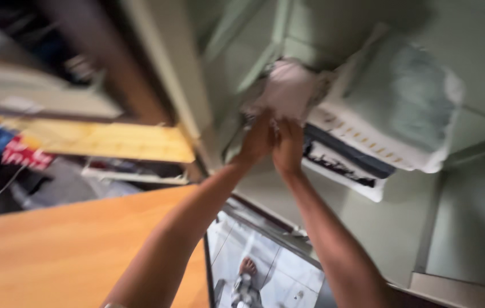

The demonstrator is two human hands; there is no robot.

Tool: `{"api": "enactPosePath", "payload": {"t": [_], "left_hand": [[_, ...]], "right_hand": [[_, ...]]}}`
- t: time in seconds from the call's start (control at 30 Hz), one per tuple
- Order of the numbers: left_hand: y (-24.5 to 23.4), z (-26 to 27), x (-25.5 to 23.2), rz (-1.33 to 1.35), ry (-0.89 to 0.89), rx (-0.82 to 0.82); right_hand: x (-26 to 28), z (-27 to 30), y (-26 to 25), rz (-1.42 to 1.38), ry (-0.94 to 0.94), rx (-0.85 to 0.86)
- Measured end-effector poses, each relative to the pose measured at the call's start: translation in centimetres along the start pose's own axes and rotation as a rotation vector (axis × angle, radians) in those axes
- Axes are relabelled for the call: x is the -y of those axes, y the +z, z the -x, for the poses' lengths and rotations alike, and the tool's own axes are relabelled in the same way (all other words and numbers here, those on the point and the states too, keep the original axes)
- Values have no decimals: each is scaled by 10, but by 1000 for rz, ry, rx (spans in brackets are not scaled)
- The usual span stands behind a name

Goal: The person folds several pieces of clothing on a wooden table, including a white garment, a floral patterned item, a light green pair of shorts, a pink top, and a checkered shirt. Each item is smoothed, folded into a compact rectangle, and placed into a nearby wardrobe.

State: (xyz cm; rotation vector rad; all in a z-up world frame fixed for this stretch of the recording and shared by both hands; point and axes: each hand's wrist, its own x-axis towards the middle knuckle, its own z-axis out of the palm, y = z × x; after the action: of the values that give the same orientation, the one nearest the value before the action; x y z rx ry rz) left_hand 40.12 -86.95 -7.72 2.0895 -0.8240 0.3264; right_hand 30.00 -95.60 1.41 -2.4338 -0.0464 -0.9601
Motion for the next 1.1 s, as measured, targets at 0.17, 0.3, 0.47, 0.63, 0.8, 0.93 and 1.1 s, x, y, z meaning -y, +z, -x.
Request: {"api": "enactPosePath", "payload": {"t": [0.17, 0.3, 0.47, 0.63, 0.8, 0.93, 1.1], "left_hand": [[-112, 176, -29, 296, -351, 96], [-220, 272, -12, 396, -652, 74], [-358, 388, 39, 893, -752, -265], [-503, 492, 68, 750, -893, -450], [-617, 566, 71, 679, -941, -593], [-687, 608, 77, 719, -941, -697], [-736, 631, 100, 741, -947, -799]], "right_hand": [[120, 130, 13, -478, 253, 86], [218, 186, 62, -586, 353, 165], [366, 233, 129, -842, 734, 465], [519, 268, 191, -1007, 841, 665], [647, 297, 229, -1160, 862, 836], [728, 305, 251, -1181, 834, 936], [782, 306, 284, -1159, 786, 1024]]}}
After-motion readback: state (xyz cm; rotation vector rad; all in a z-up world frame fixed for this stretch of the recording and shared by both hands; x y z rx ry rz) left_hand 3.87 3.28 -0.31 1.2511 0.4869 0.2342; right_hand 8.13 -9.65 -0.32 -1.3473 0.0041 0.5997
